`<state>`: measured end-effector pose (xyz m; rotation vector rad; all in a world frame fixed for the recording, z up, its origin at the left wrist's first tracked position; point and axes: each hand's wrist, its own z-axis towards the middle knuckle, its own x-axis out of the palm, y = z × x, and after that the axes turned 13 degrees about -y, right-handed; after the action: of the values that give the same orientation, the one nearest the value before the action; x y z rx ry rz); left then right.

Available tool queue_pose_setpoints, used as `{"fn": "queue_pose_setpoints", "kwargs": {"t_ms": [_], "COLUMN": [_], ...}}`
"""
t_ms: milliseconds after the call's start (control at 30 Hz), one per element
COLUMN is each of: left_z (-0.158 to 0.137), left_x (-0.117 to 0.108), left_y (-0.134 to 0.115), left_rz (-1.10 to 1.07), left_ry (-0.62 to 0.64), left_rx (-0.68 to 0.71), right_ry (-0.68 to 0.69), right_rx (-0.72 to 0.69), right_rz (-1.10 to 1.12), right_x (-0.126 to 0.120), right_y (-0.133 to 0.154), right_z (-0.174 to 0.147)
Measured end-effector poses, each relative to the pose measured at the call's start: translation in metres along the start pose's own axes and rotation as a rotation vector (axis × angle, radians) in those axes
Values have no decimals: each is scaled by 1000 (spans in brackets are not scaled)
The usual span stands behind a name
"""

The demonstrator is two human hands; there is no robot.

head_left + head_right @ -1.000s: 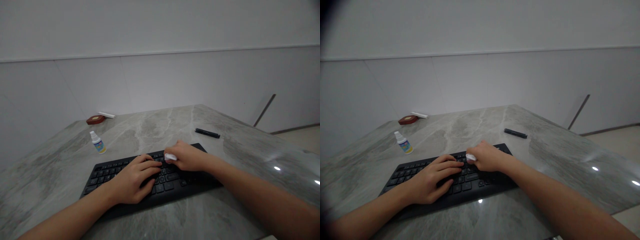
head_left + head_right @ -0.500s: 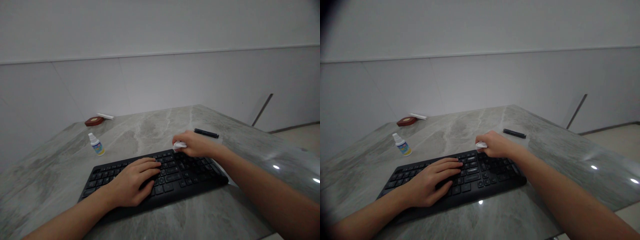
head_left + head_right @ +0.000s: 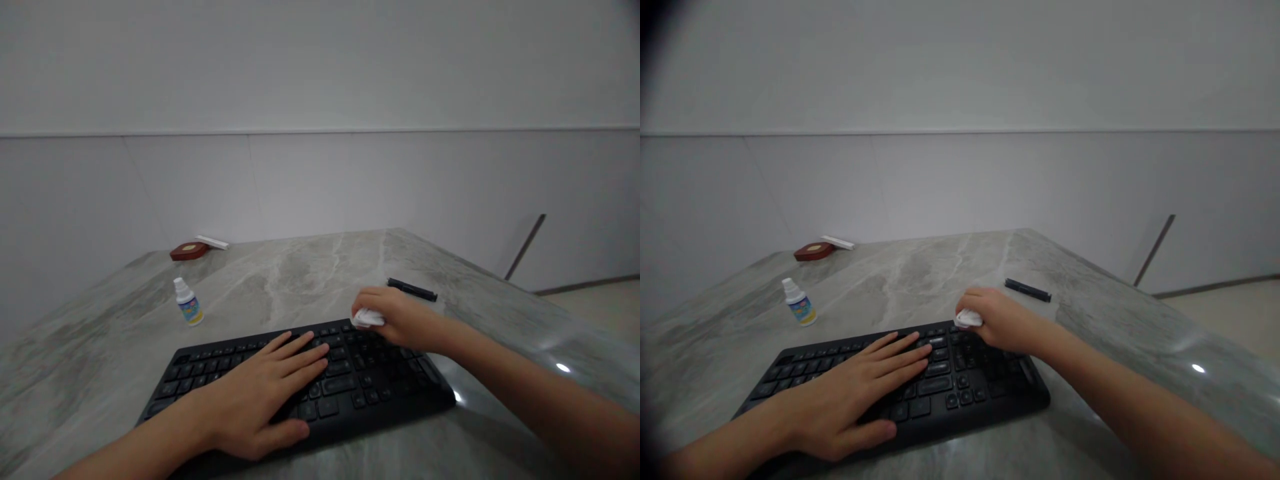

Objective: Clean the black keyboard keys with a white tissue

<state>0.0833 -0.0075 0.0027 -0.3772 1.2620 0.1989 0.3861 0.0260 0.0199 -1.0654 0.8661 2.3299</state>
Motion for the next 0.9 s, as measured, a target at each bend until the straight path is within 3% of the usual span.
{"fn": "queue_pose_setpoints", "kwargs": {"t_ms": [167,400,800,900], "left_z": [25,65,52,53], "left_x": [7,35,38,39], "left_y": [4,12,13,13], "left_rz": [51,91,1,5], "left_ry": [-74,-409,-344,-351], "left_rx": [59,130,112,119], "right_ry": [-160,-97,-20,-88], "right_rx": [22,-38,-115,-75], "right_rz": [62,74,129,88], "right_x": [13,25,32,34], "right_y": [-14,-6,5,4], "right_z": [-7,-15,-22,-21]}}
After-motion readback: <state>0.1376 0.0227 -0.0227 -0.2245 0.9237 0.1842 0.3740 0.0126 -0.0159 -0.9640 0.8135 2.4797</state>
